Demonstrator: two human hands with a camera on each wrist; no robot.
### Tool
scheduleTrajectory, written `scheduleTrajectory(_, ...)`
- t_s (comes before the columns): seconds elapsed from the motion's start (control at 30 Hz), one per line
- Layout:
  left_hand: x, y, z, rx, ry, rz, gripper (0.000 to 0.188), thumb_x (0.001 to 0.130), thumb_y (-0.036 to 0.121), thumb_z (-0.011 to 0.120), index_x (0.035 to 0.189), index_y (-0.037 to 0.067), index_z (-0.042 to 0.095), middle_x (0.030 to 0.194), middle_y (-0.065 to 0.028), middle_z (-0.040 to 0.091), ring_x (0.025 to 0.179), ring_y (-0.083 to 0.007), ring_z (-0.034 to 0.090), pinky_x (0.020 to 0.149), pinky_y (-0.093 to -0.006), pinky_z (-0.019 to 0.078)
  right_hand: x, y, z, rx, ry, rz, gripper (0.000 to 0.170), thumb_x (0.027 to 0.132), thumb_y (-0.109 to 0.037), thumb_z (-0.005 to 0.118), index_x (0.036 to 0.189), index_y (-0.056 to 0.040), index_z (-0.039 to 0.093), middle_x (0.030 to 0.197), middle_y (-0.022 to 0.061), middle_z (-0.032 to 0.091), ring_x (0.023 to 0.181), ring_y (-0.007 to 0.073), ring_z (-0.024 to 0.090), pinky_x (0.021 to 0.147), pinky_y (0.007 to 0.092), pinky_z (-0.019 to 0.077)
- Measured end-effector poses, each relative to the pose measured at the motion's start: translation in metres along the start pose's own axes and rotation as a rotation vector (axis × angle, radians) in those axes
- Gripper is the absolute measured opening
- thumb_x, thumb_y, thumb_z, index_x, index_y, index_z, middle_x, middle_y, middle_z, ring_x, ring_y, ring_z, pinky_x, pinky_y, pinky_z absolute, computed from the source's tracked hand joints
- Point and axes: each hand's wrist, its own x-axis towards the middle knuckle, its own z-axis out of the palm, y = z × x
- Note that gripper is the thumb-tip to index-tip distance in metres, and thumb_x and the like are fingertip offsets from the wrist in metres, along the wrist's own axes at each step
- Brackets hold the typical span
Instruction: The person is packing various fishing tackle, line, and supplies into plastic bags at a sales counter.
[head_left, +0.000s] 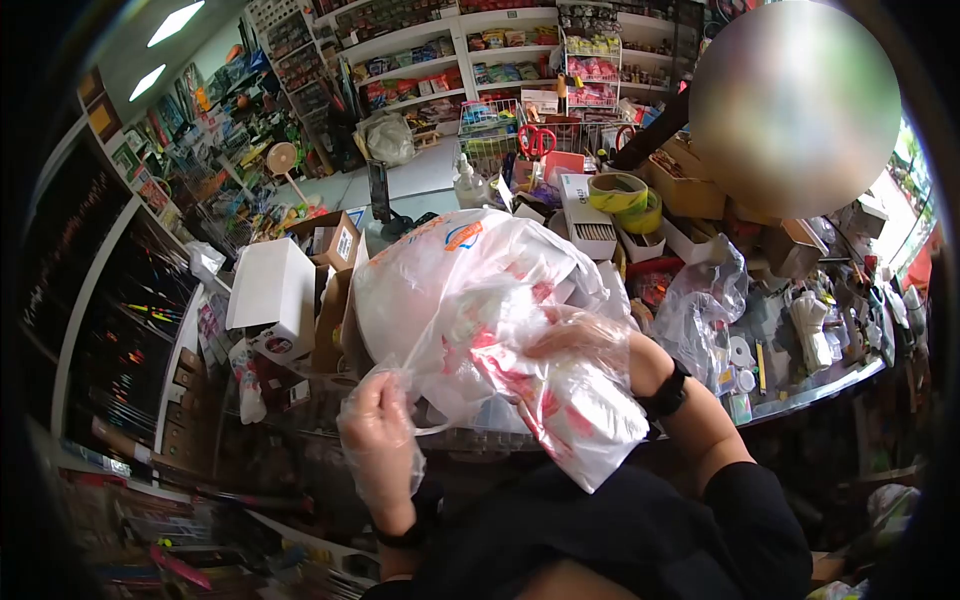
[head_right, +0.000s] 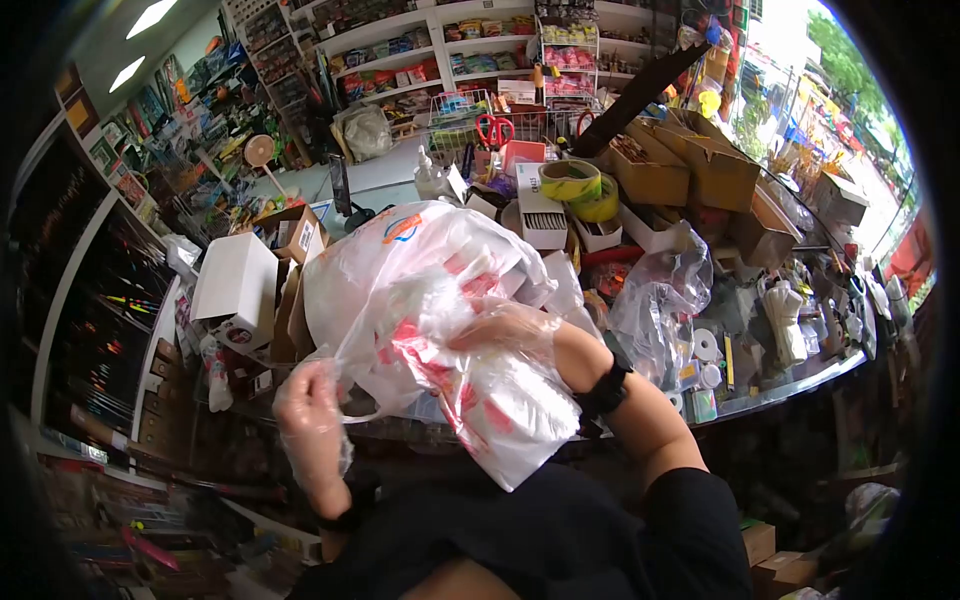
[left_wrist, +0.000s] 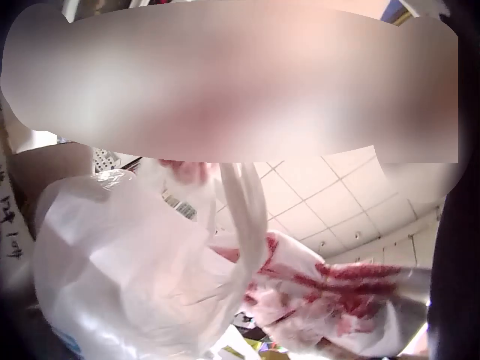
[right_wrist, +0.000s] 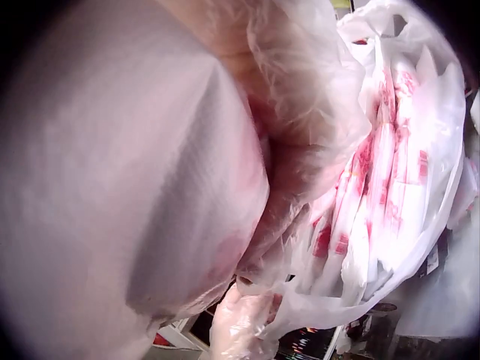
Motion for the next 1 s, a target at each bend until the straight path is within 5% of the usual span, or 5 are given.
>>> scheduleTrajectory(0.13,-0.008,0.005,-0.006,-0.768,0.014,-0.129,0.015,0.088,0.013,0.06,0.096,0.001,0.055,0.066,0.0015,0.047,0.054,-0.0071,0.045,0.049,-0.0209,0.0399,0.026,-0.003,0.0,-0.115,-0.044,-0.064,0.035,0.08,-0.01,0.055,0.114,-0.0055,0.065,0.116,0.0094,0.064,0.114,0.0242,0.056,0.11,0.0426,0.024)
scheduleTrajectory(0.27,0.007,0.038,0.0,-1.279,-0.232,-0.472,0.023,0.09,0.018,0.06,0.105,0.001,0.054,0.087,-0.0072,0.058,0.06,-0.008,0.049,0.052,-0.021,0.0419,0.043,-0.01,0.0,-0.148,-0.059,-0.087,0.033,0.077,-0.008,0.059,0.108,-0.0008,0.066,0.109,0.011,0.066,0.111,0.0246,0.056,0.11,0.0423,0.0235)
scheduleTrajectory(0.37,0.014,0.033,-0.01,-1.517,-0.549,-0.353,0.034,0.09,0.018,0.06,0.117,0.001,0.049,0.103,-0.0182,0.061,0.069,-0.0114,0.052,0.067,-0.027,0.0468,0.048,-0.015,0.004,0.539,0.057,0.164,0.028,0.082,-0.008,0.058,0.107,0.0018,0.065,0.107,0.0121,0.066,0.104,0.0221,0.059,0.101,0.0359,0.0337)
scheduleTrajectory(0.5,0.006,0.047,-0.01,-1.303,-0.455,-0.01,0.046,0.083,0.005,0.064,0.125,-0.001,0.045,0.125,-0.0264,0.05,0.078,-0.0147,0.056,0.075,-0.0303,0.0478,0.085,-0.006,0.023,0.911,0.304,0.601,0.026,0.089,-0.013,0.053,0.108,0.002,0.063,0.103,0.0132,0.065,0.096,0.0193,0.06,0.085,0.0291,0.045)
scheduleTrajectory(1.0,0.003,0.05,0.021,-1.11,-0.82,0.287,0.045,0.078,0.011,0.063,0.118,-0.003,0.048,0.109,-0.0182,0.054,0.102,-0.0226,0.053,0.094,-0.0376,0.0399,0.168,0.038,0.042,-0.632,0.081,0.374,0.023,0.082,-0.019,0.057,0.097,-0.0045,0.068,0.088,0.0141,0.067,0.084,0.0289,0.064,0.077,0.037,0.0504)
